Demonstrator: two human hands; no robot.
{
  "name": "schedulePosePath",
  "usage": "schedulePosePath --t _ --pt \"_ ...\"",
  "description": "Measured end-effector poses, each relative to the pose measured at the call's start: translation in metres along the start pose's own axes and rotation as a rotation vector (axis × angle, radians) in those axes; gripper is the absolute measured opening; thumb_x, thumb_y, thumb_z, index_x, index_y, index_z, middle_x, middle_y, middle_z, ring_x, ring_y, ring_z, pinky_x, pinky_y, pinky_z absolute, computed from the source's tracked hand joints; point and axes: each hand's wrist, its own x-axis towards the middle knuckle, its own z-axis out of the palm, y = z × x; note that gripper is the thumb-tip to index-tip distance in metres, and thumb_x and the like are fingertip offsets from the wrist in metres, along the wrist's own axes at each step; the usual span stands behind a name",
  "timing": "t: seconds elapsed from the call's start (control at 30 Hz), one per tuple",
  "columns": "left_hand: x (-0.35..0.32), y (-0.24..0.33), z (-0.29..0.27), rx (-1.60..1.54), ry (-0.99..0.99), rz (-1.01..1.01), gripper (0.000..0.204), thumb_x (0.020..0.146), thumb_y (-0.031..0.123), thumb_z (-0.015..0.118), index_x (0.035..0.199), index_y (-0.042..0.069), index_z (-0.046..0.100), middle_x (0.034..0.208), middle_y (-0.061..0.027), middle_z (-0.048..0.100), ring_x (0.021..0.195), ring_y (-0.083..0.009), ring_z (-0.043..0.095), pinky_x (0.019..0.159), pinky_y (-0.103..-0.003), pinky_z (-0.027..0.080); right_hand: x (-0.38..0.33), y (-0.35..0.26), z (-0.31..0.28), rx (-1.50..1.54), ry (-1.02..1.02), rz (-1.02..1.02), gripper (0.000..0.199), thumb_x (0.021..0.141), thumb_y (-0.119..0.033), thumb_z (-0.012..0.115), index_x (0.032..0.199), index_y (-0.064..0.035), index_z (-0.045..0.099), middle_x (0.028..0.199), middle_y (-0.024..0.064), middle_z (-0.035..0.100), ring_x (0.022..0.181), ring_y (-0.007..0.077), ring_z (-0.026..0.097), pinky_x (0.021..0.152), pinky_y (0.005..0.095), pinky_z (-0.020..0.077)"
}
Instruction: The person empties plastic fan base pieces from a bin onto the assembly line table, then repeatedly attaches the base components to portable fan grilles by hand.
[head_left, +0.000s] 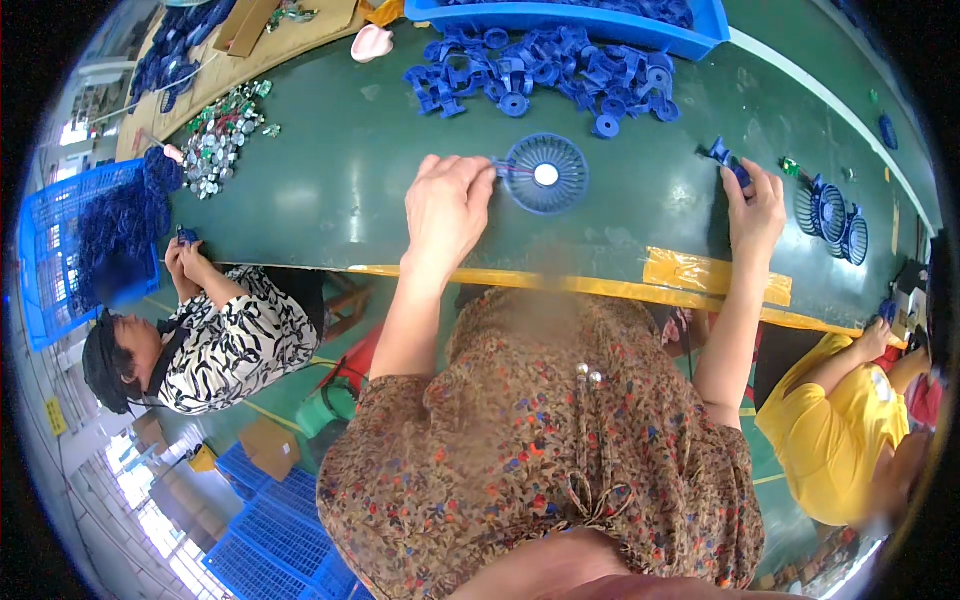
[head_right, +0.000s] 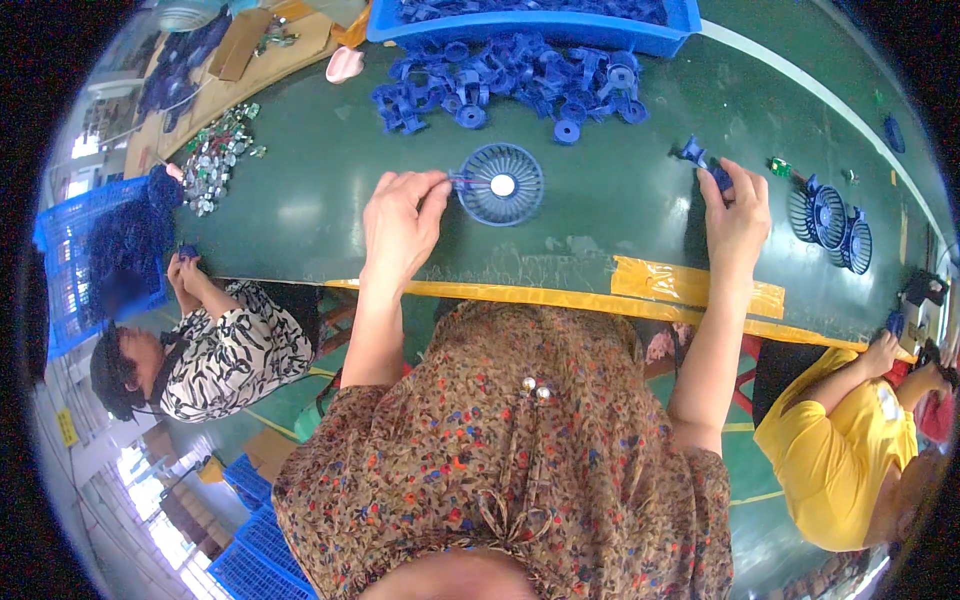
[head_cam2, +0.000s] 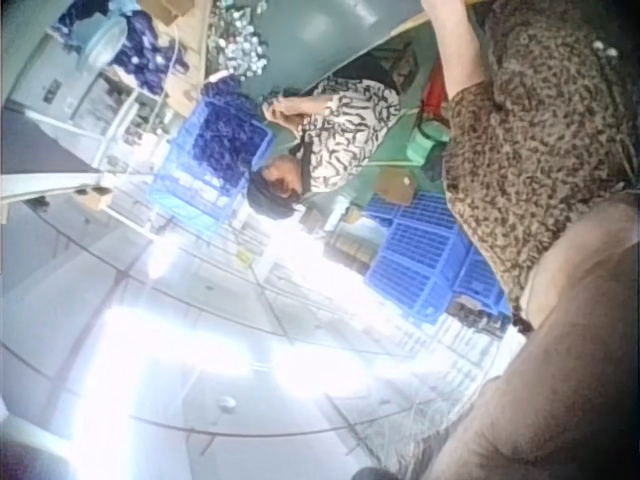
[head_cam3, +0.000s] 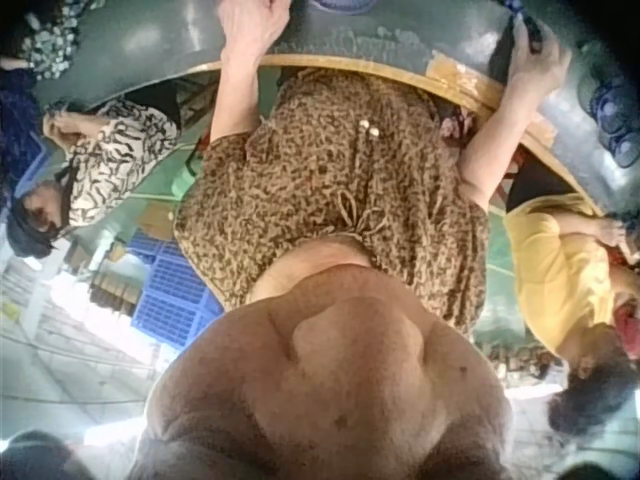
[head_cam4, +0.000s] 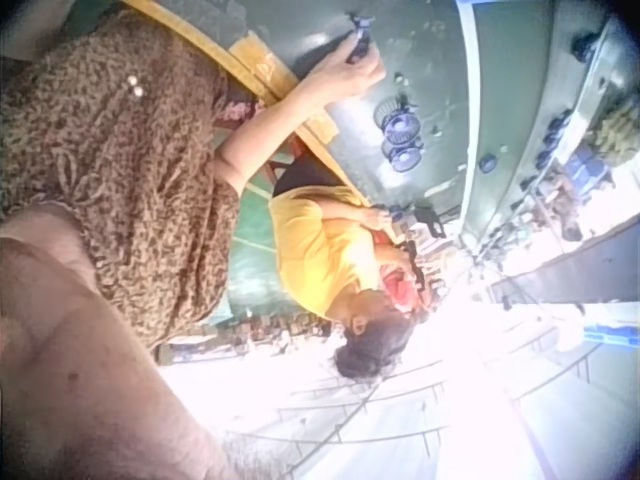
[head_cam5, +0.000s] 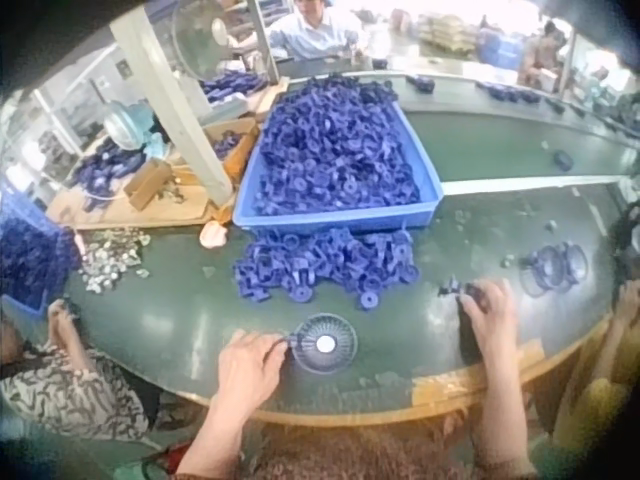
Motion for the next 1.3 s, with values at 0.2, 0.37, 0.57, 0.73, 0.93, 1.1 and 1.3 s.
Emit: schedulePosePath --t 0.2,0.37,0.57,0.73,0.93,1.1,1.3 --pt "-0.006 0.012 0.008 -0.307 -0.146 -0.071 0.011 0.090 0.016 0.071 0.093 0.005 0.075 0.081 -0.0112 0.072 0.077 -0.0307 0.066 0.073 -0.041 0.052 0.001 -0.022 -0.010 -0.030 -0.142 0.042 0.035 0.082 -0.021 0.082 0.112 -0.0045 0.074 0.092 0.0110 0.068 0.068 0.0226 0.065 0.067 0.0362 0.0538" --pt "-0.013 0.015 0.017 -0.459 -0.228 -0.221 0.013 0.091 0.016 0.071 0.097 0.005 0.076 0.076 -0.0110 0.070 0.073 -0.0271 0.066 0.068 -0.038 0.051 -0.024 -0.108 -0.005 0.290 -0.278 -0.123 0.033 0.080 -0.021 0.083 0.107 -0.0069 0.072 0.094 0.0107 0.066 0.068 0.0232 0.066 0.062 0.0353 0.0546" --pt "-0.013 0.017 0.020 -0.450 -0.194 -0.173 0.013 0.092 0.015 0.069 0.099 0.006 0.075 0.077 -0.0130 0.069 0.073 -0.0284 0.067 0.067 -0.038 0.051 -0.046 -0.143 0.014 0.320 -0.335 -0.338 0.030 0.079 -0.016 0.082 0.105 -0.0065 0.071 0.099 0.0089 0.067 0.076 0.0281 0.069 0.065 0.0388 0.0565" --pt "-0.011 0.019 0.021 -0.413 -0.218 -0.167 0.017 0.094 0.019 0.065 0.101 0.007 0.075 0.080 -0.0160 0.070 0.076 -0.0320 0.068 0.070 -0.041 0.052 -0.047 -0.142 0.017 0.168 -0.441 -0.407 0.031 0.077 -0.015 0.081 0.105 -0.0064 0.071 0.098 0.0075 0.063 0.093 0.0291 0.067 0.075 0.0407 0.0561" --pt "-0.009 0.022 0.020 -0.396 -0.320 -0.242 0.019 0.096 0.022 0.062 0.096 0.007 0.073 0.075 -0.0126 0.070 0.079 -0.0324 0.070 0.070 -0.042 0.052 -0.049 -0.149 0.023 0.050 -0.455 -0.449 0.021 0.078 -0.015 0.077 0.094 -0.0037 0.070 0.095 0.0103 0.059 0.090 0.0286 0.066 0.072 0.0396 0.0571" --pt "-0.003 0.033 0.024 -0.342 -0.284 -0.222 0.033 0.098 0.036 0.061 0.099 0.005 0.071 0.070 -0.0111 0.069 0.071 -0.0331 0.069 0.066 -0.044 0.053 -0.047 -0.152 0.023 -0.013 -0.509 -0.446 0.021 0.078 -0.016 0.077 0.094 -0.0038 0.070 0.094 0.0106 0.058 0.090 0.0284 0.066 0.072 0.0394 0.0571" --pt "-0.005 0.039 0.045 -0.252 -0.133 -0.156 0.042 0.098 0.029 0.063 0.125 -0.002 0.057 0.068 -0.0113 0.067 0.064 -0.0324 0.068 0.062 -0.044 0.050 -0.051 -0.151 0.024 0.059 -0.450 -0.413 0.025 0.080 -0.018 0.077 0.099 -0.0040 0.071 0.095 0.0088 0.060 0.092 0.0269 0.066 0.073 0.0389 0.0569"
